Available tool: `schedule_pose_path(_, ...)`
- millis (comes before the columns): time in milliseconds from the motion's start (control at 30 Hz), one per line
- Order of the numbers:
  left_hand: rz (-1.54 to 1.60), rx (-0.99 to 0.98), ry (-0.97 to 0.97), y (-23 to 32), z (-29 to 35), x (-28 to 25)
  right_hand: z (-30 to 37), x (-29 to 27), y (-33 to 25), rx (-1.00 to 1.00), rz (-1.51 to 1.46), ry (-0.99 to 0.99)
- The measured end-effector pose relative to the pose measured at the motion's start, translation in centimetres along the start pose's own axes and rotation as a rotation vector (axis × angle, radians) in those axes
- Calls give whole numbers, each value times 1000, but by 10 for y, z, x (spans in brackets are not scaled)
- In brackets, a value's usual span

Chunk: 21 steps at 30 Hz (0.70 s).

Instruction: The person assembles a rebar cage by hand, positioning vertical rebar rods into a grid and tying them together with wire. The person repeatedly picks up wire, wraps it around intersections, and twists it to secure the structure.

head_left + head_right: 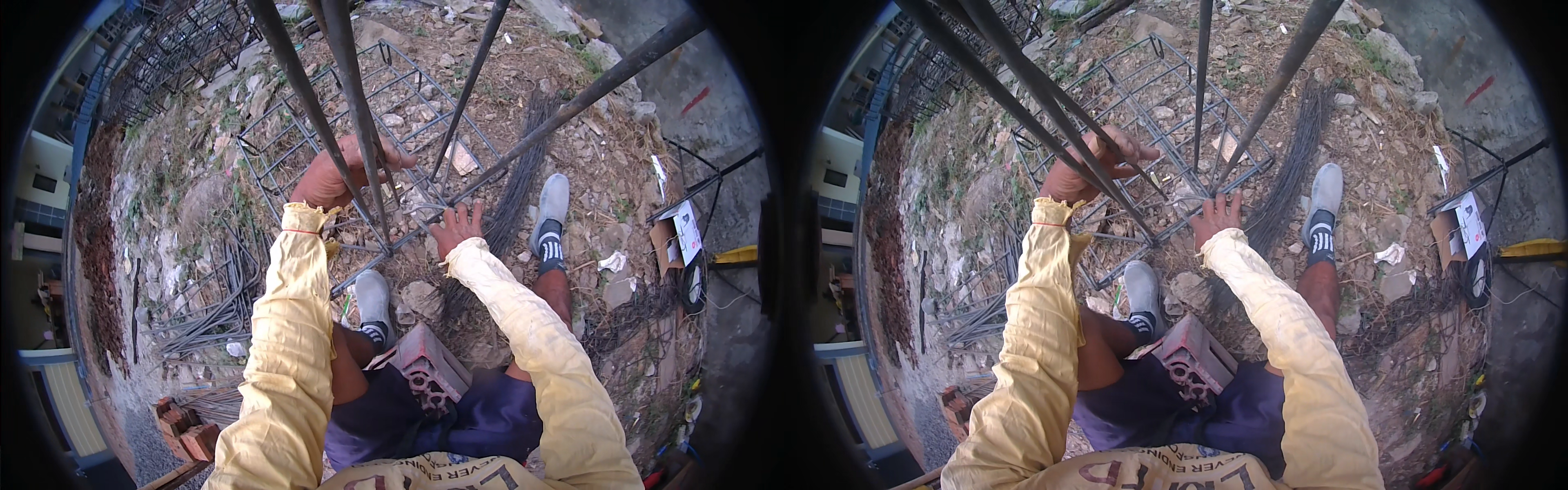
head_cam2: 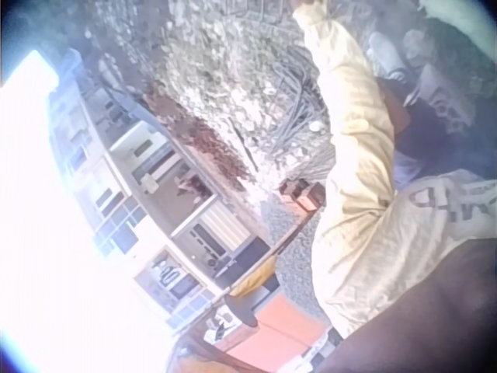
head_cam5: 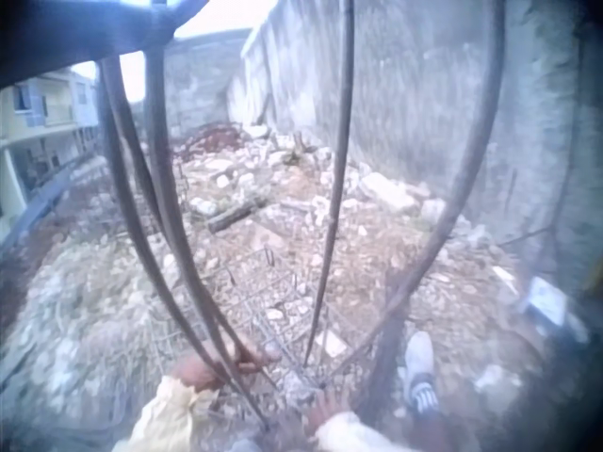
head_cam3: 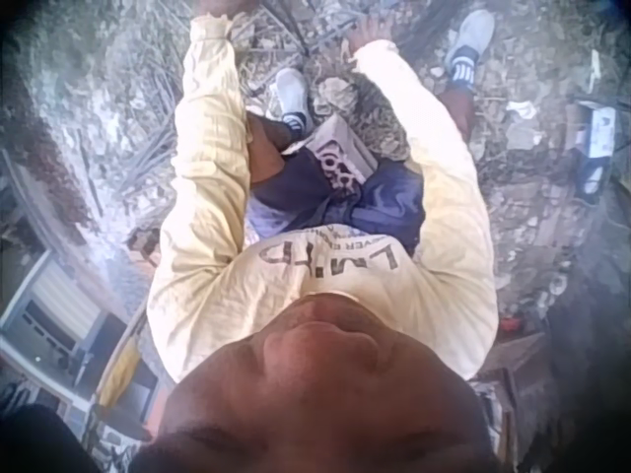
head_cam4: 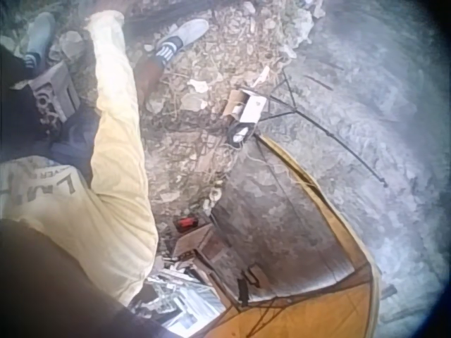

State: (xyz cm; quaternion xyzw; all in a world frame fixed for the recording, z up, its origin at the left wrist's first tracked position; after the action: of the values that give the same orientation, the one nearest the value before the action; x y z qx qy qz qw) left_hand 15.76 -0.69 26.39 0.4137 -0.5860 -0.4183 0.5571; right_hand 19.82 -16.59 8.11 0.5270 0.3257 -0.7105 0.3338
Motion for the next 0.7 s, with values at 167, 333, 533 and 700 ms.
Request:
schedule_pose_path(167,26,-1,51,1,0,-3,2,8,1,-37,-59,67)
schedule_pose_path(333,39,3,90,-3,1,-9,2,26,9,-65,-131,79)
schedule_pose_path(533,35,7,100,-3,0,-8,-2,35,17,-89,-133,50)
schedule_pose_path(700,48,34,86,-3,0,-8,-2,22,28,60,-222,154)
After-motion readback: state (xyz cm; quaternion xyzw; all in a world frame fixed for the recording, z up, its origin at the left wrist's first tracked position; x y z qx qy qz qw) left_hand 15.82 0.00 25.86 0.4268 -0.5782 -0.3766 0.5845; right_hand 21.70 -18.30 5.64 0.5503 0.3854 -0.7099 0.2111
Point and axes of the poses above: each hand's wrist, its own z-axis away from the middle knuckle, its own x-axis out of the palm, y = z × x, the point moved 8 cm from there along -z, towards the middle knuckle, and after that the axes turned 3 degrees about -y, right-handed, at the moved point
